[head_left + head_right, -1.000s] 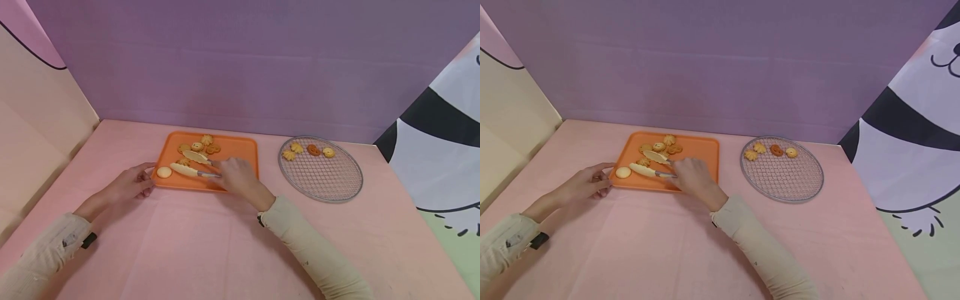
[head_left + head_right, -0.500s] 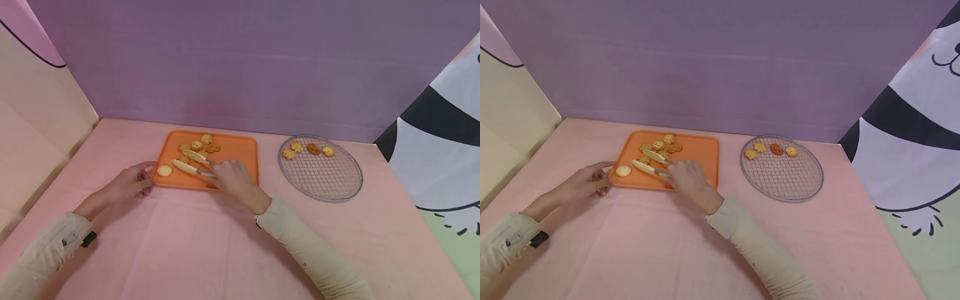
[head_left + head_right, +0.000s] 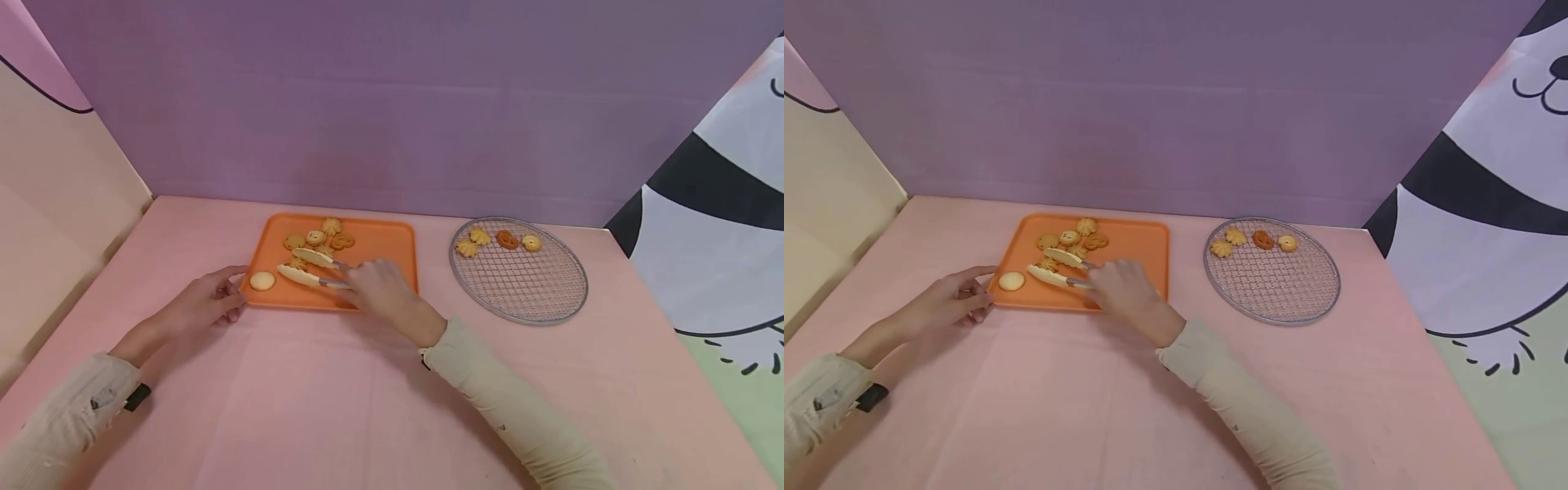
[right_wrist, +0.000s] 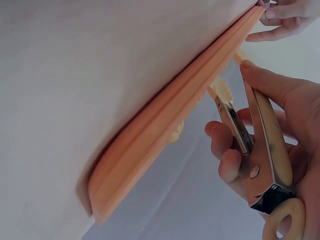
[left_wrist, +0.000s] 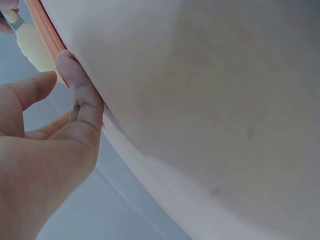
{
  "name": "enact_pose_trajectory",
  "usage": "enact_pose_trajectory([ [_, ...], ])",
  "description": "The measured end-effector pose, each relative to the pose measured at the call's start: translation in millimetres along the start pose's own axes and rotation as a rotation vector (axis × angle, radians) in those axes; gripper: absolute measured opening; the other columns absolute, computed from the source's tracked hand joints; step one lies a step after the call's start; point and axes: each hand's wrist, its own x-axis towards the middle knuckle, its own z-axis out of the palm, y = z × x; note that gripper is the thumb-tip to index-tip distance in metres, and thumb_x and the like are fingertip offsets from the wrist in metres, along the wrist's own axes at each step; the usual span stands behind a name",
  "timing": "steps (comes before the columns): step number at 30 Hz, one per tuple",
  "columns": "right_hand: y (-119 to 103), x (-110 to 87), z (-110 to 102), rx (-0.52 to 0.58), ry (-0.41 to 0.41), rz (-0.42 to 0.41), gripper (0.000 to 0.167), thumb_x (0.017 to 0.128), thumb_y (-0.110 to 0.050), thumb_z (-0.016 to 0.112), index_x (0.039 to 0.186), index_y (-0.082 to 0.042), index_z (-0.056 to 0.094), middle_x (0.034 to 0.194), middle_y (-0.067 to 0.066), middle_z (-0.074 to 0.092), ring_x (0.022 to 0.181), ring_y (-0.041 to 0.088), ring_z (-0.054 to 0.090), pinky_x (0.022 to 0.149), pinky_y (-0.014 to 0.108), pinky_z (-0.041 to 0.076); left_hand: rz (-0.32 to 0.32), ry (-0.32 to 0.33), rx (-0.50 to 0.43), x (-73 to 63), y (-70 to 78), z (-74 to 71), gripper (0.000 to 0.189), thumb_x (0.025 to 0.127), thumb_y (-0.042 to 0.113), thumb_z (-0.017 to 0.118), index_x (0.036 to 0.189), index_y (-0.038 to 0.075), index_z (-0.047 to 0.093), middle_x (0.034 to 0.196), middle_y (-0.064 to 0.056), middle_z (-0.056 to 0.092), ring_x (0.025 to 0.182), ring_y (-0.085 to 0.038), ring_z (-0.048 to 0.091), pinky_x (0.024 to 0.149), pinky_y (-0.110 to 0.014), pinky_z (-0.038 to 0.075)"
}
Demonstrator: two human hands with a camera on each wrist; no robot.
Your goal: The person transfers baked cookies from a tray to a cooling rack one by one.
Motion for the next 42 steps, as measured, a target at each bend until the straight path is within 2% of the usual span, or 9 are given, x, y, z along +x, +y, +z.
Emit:
enact_pose_trajectory([
  [7,4.5,-5.1,-5.2,0.005,0.01,-0.014,0.045,0.091,-0.043,0.072,0.126,-0.015,0.069,0.056,-0.002,0.055,0.048,0.011,0.044,0.04,0.026,0.034,-0.01,0.006,0.008,0.6,0.6,-1.6,0.058,0.1,0.005,0.057,0.151,0.0,0.031,0.089,-0.014,0.061,0.071,-0.019,0.061,0.061,-0.029,0.057],
  [17,7.2,-17.9,-10.6,0.005,0.06,-0.05,0.047,0.09,-0.042,0.073,0.129,-0.014,0.068,0.054,-0.005,0.048,0.046,0.009,0.038,0.041,0.023,0.024,-0.02,0.001,-0.004,0.5,-1.3,-1.1,0.059,0.101,0.008,0.058,0.152,0.001,0.03,0.091,-0.014,0.061,0.072,-0.018,0.06,0.061,-0.029,0.057],
  [24,12.8,-29.6,-14.7,0.022,0.103,-0.08,0.045,0.09,-0.04,0.074,0.126,-0.014,0.069,0.057,-0.004,0.052,0.046,0.008,0.041,0.041,0.023,0.031,-0.011,0.005,-0.006,0.1,-0.7,-1.5,0.058,0.1,0.007,0.058,0.151,0.001,0.031,0.089,-0.014,0.061,0.07,-0.017,0.061,0.061,-0.029,0.057],
  [30,20.0,-41.9,-16.0,0.013,0.152,-0.074,0.041,0.089,-0.038,0.075,0.122,-0.014,0.07,0.061,-0.002,0.057,0.047,0.009,0.045,0.041,0.026,0.037,-0.019,-0.001,-0.015,0.8,1.6,-0.3,0.058,0.1,0.006,0.057,0.151,0.0,0.03,0.09,-0.015,0.06,0.071,-0.018,0.061,0.061,-0.029,0.057],
  [42,33.4,-62.5,-11.1,-0.043,0.258,-0.133,0.045,0.089,-0.039,0.075,0.123,-0.012,0.069,0.069,0.002,0.063,0.048,0.013,0.051,0.04,0.026,0.039,-0.019,0.009,-0.016,0.6,3.3,-0.1,0.058,0.099,0.003,0.056,0.151,-0.001,0.03,0.088,-0.014,0.059,0.07,-0.017,0.06,0.06,-0.028,0.057],
])
